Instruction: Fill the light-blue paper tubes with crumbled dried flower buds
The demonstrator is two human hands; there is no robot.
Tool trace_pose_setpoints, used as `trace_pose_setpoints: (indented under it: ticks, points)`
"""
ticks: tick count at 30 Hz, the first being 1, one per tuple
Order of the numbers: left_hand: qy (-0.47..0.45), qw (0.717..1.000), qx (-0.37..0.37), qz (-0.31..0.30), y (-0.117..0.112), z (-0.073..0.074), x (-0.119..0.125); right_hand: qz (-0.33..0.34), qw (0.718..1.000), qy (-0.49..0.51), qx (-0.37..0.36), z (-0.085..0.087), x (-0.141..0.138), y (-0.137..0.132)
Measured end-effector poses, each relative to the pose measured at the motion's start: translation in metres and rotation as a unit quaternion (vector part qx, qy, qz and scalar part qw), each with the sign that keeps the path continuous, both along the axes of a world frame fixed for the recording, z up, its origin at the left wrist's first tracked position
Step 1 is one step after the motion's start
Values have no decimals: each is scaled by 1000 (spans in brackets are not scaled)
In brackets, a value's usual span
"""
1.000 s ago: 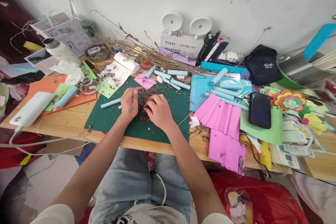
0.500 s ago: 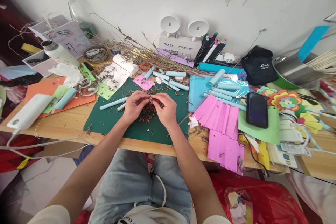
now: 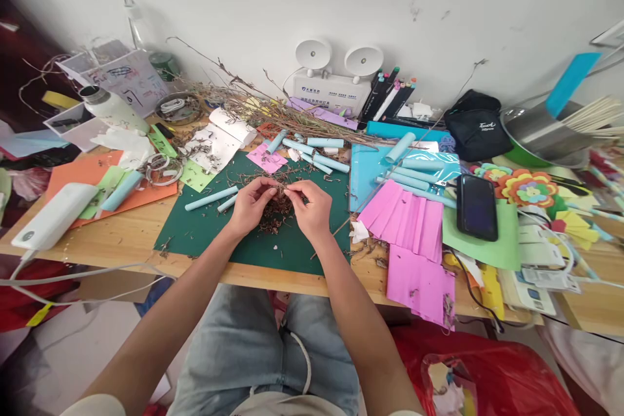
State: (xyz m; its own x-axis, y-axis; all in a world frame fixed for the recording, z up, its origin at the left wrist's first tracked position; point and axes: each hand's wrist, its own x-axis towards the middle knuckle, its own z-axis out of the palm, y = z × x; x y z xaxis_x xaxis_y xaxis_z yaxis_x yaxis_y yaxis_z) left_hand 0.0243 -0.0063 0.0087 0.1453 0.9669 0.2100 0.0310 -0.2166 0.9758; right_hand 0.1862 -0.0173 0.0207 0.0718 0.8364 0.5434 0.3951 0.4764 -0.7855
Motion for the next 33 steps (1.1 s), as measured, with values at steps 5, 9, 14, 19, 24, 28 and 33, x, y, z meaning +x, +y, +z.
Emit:
trace_pose_setpoints:
  ticks: [5,9,14,19,24,28,33]
  points:
    - [-2,1000,16,22,1,-2,2,-6,999,24,-37,1,0,0]
    - [11,998,13,58,1,-3,1,-17,1000,9,-24,3,1,-1]
    - [95,992,67,50,0,3,0,-20,998,37,-51,0,-1,-1]
    - [142,980,140,18,0,7,1,-19,999,12,-40,-1,-3,-1]
    - [170,974,146,41,0,6,0,10,999,-31,0,0,-3,-2]
    - [192,968,160,35,-2,7,2,16,998,-61,20,3,-5,-3]
    - [211,958,188,48,-2,5,4,7,998,-58,37,8,-6,-5]
